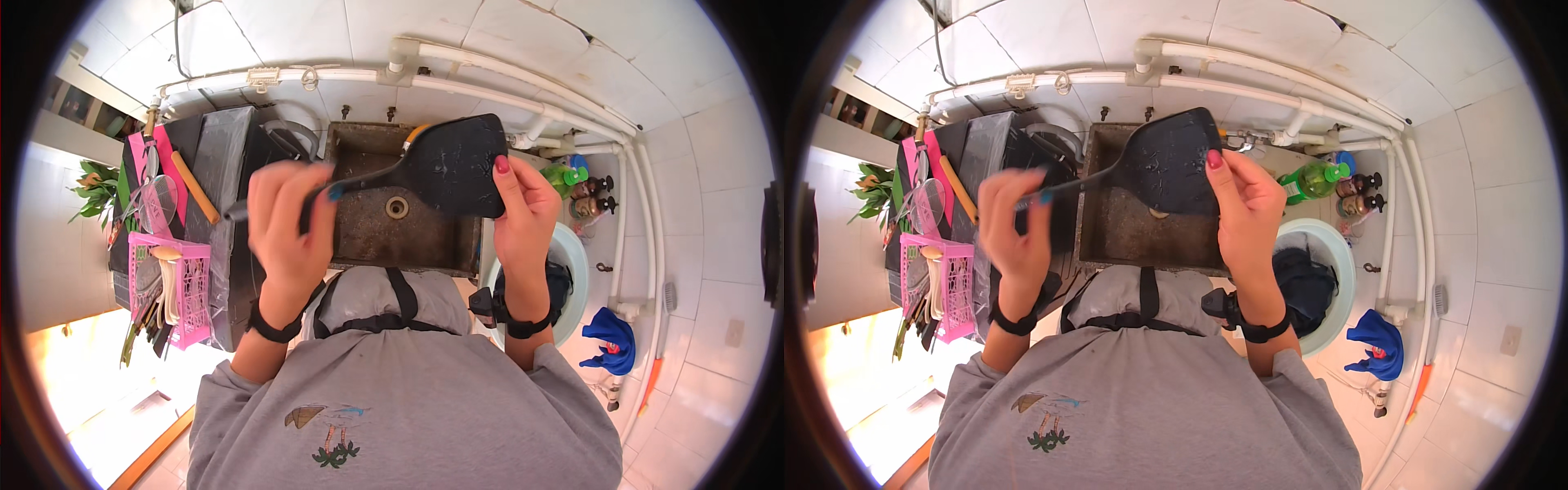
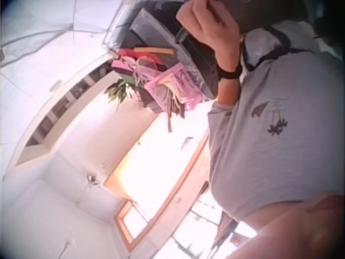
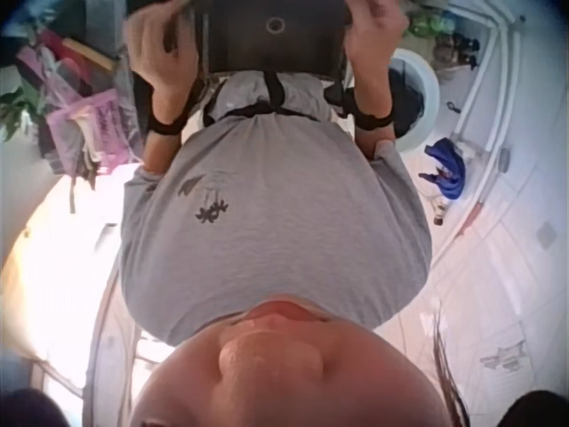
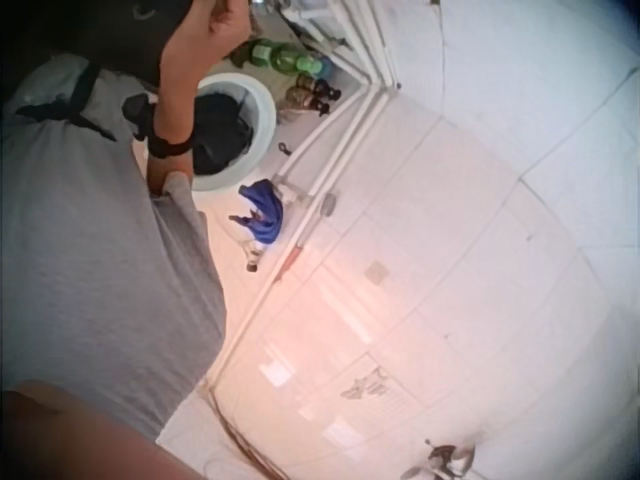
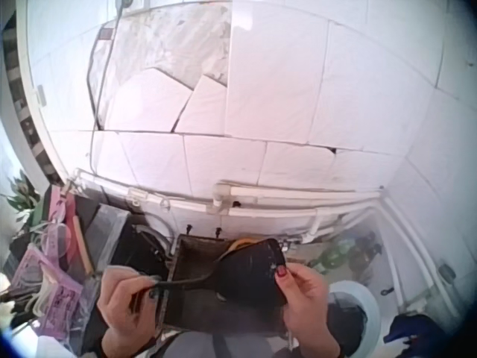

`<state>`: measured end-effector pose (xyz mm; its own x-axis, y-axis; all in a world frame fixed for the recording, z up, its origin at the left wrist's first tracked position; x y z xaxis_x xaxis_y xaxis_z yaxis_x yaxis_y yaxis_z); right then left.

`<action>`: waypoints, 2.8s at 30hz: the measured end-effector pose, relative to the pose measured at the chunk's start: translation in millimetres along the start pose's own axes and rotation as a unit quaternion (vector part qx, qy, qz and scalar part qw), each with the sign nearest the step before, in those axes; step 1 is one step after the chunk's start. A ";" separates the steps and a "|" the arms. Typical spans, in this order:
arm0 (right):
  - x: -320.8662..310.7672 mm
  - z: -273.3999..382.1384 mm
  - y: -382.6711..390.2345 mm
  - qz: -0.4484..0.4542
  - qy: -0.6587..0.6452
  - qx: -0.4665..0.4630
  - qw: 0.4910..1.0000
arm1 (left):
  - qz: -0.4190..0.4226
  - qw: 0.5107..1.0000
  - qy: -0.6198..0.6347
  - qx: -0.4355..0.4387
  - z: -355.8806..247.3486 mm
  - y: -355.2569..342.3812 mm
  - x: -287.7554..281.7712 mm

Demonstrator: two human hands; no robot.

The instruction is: Cleaning a black spatula with a cloth and water at a sink.

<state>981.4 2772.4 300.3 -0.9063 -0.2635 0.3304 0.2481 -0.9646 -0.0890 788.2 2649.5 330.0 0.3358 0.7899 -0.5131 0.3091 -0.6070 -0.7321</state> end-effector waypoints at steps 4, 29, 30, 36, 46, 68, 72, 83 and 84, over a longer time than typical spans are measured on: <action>1.5 -6.5 3.2 -0.028 -0.078 0.027 0.996 | 0.180 0.973 0.132 -0.056 15.7 34.4 1.0; -93.9 -156.2 31.0 0.055 0.049 0.310 0.948 | -0.044 0.643 0.688 -0.334 45.4 13.4 7.6; -99.4 -160.5 33.0 0.050 0.058 0.317 0.945 | -0.044 0.645 0.686 -0.335 44.8 13.8 6.7; -115.0 -183.6 35.4 0.026 0.043 0.331 0.942 | -0.072 0.658 0.647 -0.378 44.1 24.5 1.4; -162.6 -231.2 13.4 -0.031 0.082 0.347 0.934 | -0.060 0.700 0.610 -0.367 57.1 57.0 -24.8; -258.7 -263.5 -119.1 -0.246 0.577 0.039 0.778 | -0.148 0.669 0.615 -0.389 10.0 41.2 -45.6; -197.3 -199.5 -103.6 -0.235 0.362 -0.162 0.888 | -0.169 0.660 0.620 -0.388 19.6 44.5 -43.5; 40.3 -59.7 48.0 0.361 0.222 -0.171 0.890 | -0.174 0.632 0.604 -0.453 27.9 51.0 13.5; 48.7 -56.9 57.2 0.415 0.271 -0.195 0.847 | -0.166 0.622 0.611 -0.461 26.5 50.9 16.3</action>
<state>932.0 2704.3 257.9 -0.5257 -0.7106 -0.4677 0.8400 -0.3468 -0.4172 785.8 2633.8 272.5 0.3686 0.5710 0.7336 0.7308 -0.6657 0.1510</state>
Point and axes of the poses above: each hand's wrist, its own y-axis away from the middle knuckle, its own x-axis out of the palm, z = x × y, the point moved 2 cm from there along -y, towards the middle knuckle, and after that the axes turned 4 degrees about -y, right-handed, at the moved point
